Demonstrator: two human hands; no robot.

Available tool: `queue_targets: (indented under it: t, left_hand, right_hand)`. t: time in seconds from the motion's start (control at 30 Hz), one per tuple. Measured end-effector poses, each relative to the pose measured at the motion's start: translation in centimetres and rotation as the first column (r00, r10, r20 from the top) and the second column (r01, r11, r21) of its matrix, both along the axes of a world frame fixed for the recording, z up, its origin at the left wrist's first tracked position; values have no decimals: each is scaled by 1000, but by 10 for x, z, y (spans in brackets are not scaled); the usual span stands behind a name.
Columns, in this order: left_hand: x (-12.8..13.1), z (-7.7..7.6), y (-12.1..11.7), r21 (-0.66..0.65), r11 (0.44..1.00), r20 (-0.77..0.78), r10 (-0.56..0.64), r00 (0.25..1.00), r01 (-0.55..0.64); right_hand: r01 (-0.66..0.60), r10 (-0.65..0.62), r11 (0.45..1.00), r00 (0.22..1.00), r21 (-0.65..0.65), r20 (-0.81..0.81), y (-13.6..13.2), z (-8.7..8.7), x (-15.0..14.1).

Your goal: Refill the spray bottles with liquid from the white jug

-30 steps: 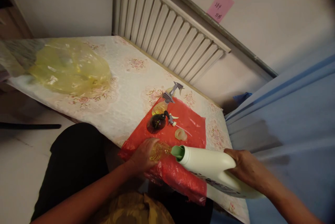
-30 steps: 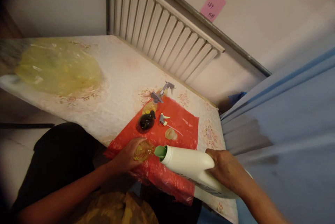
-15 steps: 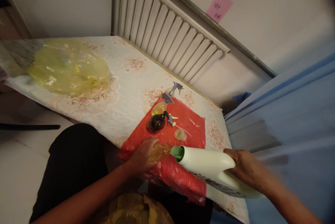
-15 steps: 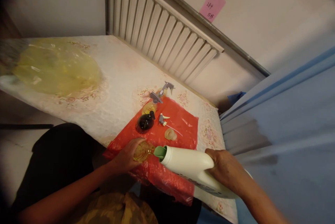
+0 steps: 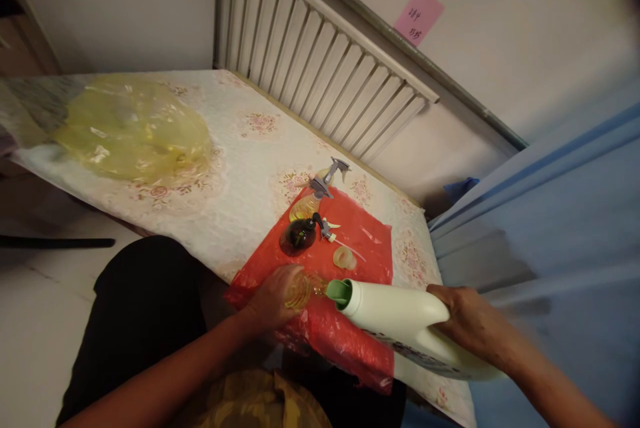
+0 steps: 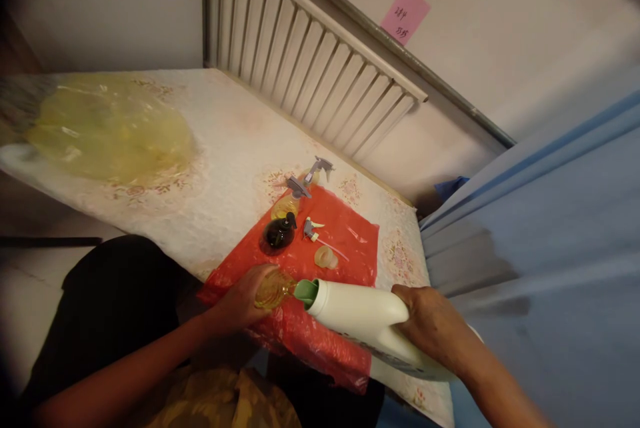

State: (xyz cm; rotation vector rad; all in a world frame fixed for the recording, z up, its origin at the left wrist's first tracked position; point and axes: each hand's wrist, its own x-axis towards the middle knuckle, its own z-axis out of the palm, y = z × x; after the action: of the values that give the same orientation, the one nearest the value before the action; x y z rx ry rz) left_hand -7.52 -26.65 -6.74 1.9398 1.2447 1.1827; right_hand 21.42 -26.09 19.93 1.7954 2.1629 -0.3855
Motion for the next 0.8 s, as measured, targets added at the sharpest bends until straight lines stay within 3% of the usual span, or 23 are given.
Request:
queue_targets:
  t: [0.8]
  left_hand:
    - [1, -9, 1, 43, 999, 25, 3, 1000, -4]
  right_hand:
    - [-7, 7, 1000, 1000, -4, 19, 0, 2, -3]
